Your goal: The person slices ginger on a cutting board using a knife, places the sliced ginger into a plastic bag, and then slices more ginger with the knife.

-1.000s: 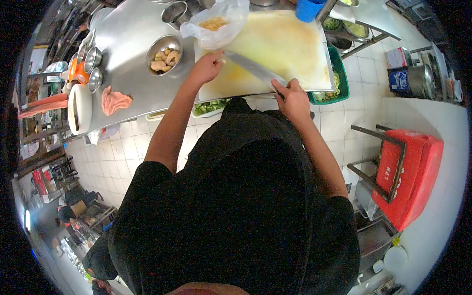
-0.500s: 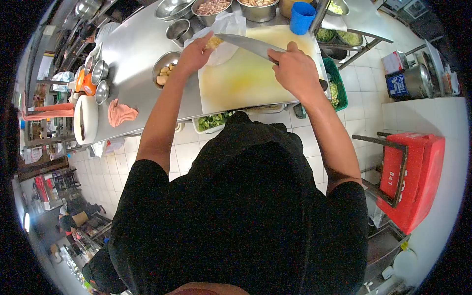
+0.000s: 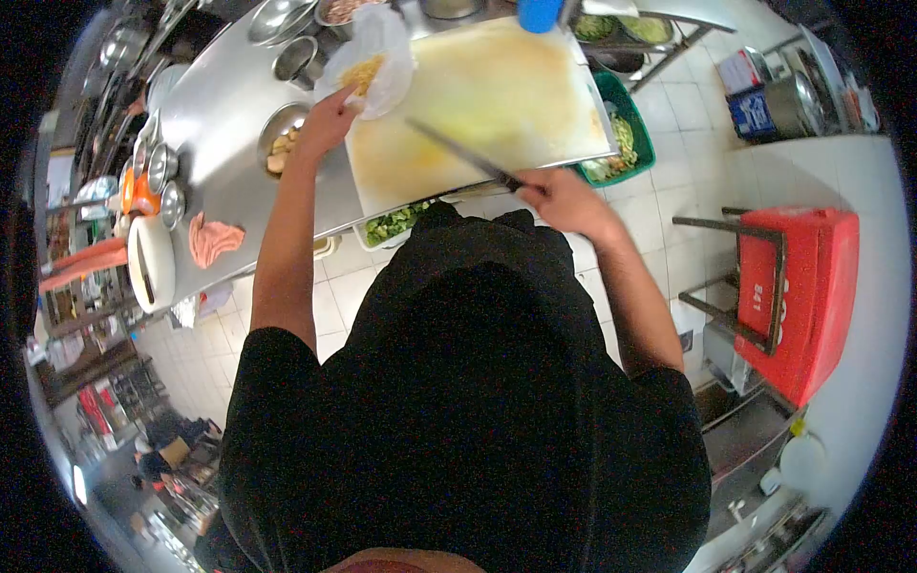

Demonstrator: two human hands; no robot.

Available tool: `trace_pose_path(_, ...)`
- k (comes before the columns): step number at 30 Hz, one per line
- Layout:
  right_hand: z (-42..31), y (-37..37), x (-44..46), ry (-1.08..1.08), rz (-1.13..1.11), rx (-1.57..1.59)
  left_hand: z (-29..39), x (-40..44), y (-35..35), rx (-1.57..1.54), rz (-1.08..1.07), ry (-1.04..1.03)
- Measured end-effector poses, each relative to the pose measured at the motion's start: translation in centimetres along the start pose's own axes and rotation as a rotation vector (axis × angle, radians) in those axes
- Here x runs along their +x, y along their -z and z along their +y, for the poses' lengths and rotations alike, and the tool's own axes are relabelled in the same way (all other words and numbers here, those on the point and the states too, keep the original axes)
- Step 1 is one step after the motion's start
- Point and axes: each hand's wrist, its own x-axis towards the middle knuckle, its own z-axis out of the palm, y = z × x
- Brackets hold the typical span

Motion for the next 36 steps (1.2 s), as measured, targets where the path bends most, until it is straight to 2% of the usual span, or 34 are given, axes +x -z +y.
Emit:
trace_pose_path(2,0.1,-1.7,-0.4,-0.35,-0.18,0.121,0.1,-1.1,-0.6,-0.047,-0.033,0.063)
trace_pose_path(5,5.9,-3.9,-0.6,-0.246,0.008,0.279,0.2,-2.8,-1.6,-0.071,0.093,-0.042)
trace_pose_path(7,7.4,-2.3,-0.8,-0.332,0.2,0.269,1.1,-3.8,-1.5,-0.068,0.181,-0.045)
trace_pose_path(8,8.0,-1.4,-1.0,-0.391,0.301,0.363,1.7,-4.3,-1.5,-0.069,0.228,-0.048)
trace_pose_path(10,9.9,0.7,-1.7,-0.384,0.4,0.341,2.9,-5.3,-1.7,-0.134,0.352,-0.101)
trace_pose_path(14,9.0,2.7,-3.0,-0.289,0.437,0.389,4.9,-6.6,-4.8,-0.312,0.558,-0.294)
trace_pose_path(15,8.1,2.3,-3.1,-0.273,0.438,0.373,5.9,-6.8,-6.0,-0.392,0.508,-0.279)
trace_pose_path(17,7.0,1.5,-2.7,-0.299,0.385,0.268,8.1,-6.6,-8.5,-0.549,0.414,-0.246)
trace_pose_path(19,8.3,-0.8,-1.3,-0.133,0.418,0.12,8.1,-4.9,-11.8,-0.384,0.382,-0.379)
trace_pose_path(21,9.4,-2.9,0.0,-0.061,0.406,-0.1,8.3,-3.8,-14.3,-0.249,0.33,-0.486)
trace_pose_path(25,7.6,-5.0,1.2,-0.133,0.243,-0.254,8.5,-4.0,-16.2,-0.22,0.29,-0.605)
trace_pose_path(29,5.4,-5.0,1.1,-0.219,0.135,-0.315,8.0,-5.1,-16.5,-0.262,0.3,-0.526)
trace_pose_path(30,5.4,-5.1,0.9,-0.122,0.159,-0.318,7.9,-5.1,-16.5,-0.25,0.307,-0.514)
trace_pose_path(36,3.6,-4.3,-0.5,-0.22,0.0,-0.485,8.0,-5.1,-17.1,-0.238,0.389,-0.488)
